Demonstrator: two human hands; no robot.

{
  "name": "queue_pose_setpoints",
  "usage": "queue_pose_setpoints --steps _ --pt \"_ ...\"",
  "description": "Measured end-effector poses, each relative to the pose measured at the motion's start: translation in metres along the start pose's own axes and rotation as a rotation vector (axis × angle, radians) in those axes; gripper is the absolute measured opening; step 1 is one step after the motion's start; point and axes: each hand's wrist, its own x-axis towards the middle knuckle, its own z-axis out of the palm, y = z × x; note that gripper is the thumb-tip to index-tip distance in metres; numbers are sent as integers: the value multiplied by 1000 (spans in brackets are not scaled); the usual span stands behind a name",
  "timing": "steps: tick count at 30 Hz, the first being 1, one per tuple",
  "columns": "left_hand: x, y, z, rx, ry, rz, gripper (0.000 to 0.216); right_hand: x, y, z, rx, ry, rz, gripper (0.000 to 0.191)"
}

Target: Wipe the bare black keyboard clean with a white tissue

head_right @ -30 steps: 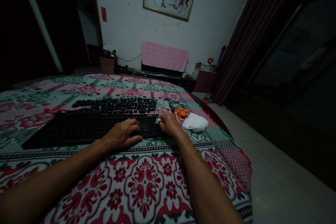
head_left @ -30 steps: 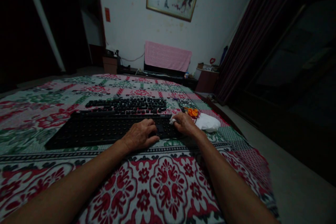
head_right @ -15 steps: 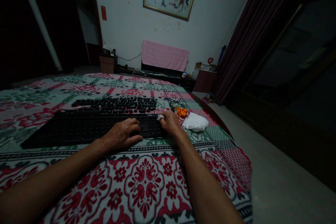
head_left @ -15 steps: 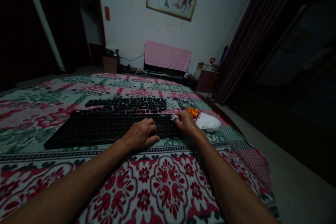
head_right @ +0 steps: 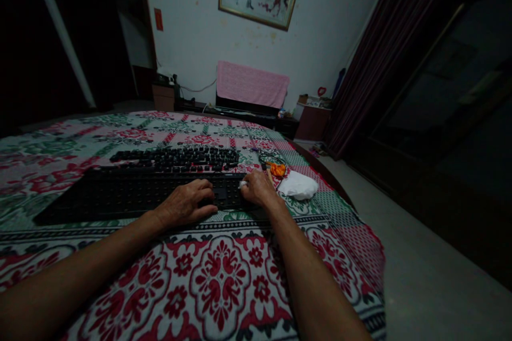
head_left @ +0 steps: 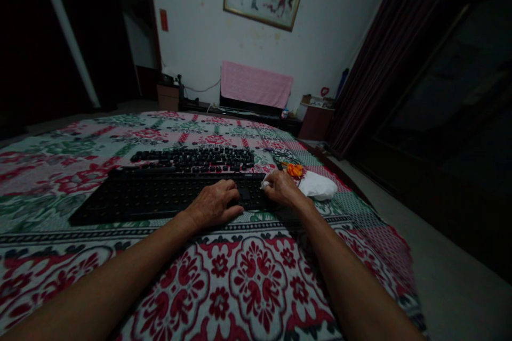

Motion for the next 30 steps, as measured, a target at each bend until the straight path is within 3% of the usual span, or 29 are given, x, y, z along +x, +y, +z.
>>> queue_pose_setpoints --steps 7,15,22,30 --pt "0 -1 1 0 4 0 25 1 5 8 18 65 -94 25" --pt "0 0 0 7 5 7 26 4 21 2 157 273 157 26" --pt "0 -1 0 7 -2 8 26 0 19 -1 163 55 54 25" --pt "0 -1 2 15 -5 0 26 -2 16 -16 141 -149 71 26"
